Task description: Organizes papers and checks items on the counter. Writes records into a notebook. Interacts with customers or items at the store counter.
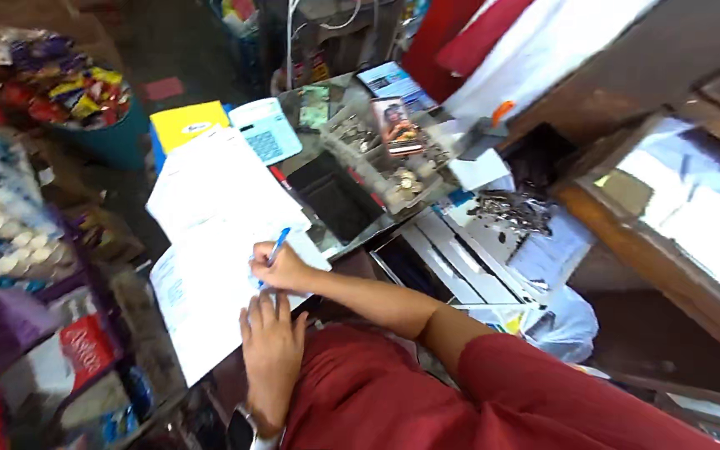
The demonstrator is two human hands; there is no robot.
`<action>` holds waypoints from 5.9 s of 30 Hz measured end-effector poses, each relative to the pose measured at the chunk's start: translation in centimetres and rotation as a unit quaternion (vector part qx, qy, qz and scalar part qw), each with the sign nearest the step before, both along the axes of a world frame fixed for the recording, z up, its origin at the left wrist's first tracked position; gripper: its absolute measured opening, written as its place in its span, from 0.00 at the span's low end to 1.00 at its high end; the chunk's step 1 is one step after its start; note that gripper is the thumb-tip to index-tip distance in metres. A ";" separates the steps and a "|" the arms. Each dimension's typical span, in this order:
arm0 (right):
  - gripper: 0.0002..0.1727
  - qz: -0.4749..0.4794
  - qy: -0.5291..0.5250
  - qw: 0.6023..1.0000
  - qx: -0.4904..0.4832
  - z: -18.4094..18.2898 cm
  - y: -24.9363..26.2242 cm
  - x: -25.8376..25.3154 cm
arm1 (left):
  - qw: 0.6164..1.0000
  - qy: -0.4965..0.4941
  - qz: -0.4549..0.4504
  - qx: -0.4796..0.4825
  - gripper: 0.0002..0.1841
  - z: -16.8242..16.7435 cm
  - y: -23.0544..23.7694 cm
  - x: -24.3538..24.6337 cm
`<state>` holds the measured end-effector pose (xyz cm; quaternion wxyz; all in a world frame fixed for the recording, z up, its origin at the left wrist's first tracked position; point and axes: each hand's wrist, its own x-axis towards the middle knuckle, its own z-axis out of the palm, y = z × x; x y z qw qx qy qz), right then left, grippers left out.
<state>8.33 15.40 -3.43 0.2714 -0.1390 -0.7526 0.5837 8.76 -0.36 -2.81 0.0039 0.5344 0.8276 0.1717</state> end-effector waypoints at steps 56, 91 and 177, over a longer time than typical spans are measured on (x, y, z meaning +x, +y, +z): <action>0.15 0.042 -0.038 0.991 -0.122 0.5 0.7 -0.4 | 0.999 0.034 -0.002 -0.014 0.38 0.1 0.2 -0.4; 0.15 0.032 -0.034 0.988 -0.147 0.6 0.6 -0.4 | 0.999 0.037 0.001 -0.004 0.36 -0.1 0.1 -0.3; 0.16 -0.097 -0.012 0.993 0.072 -1.2 5.7 -15.9 | 0.996 -0.038 -0.056 -0.066 0.14 2.1 0.1 0.0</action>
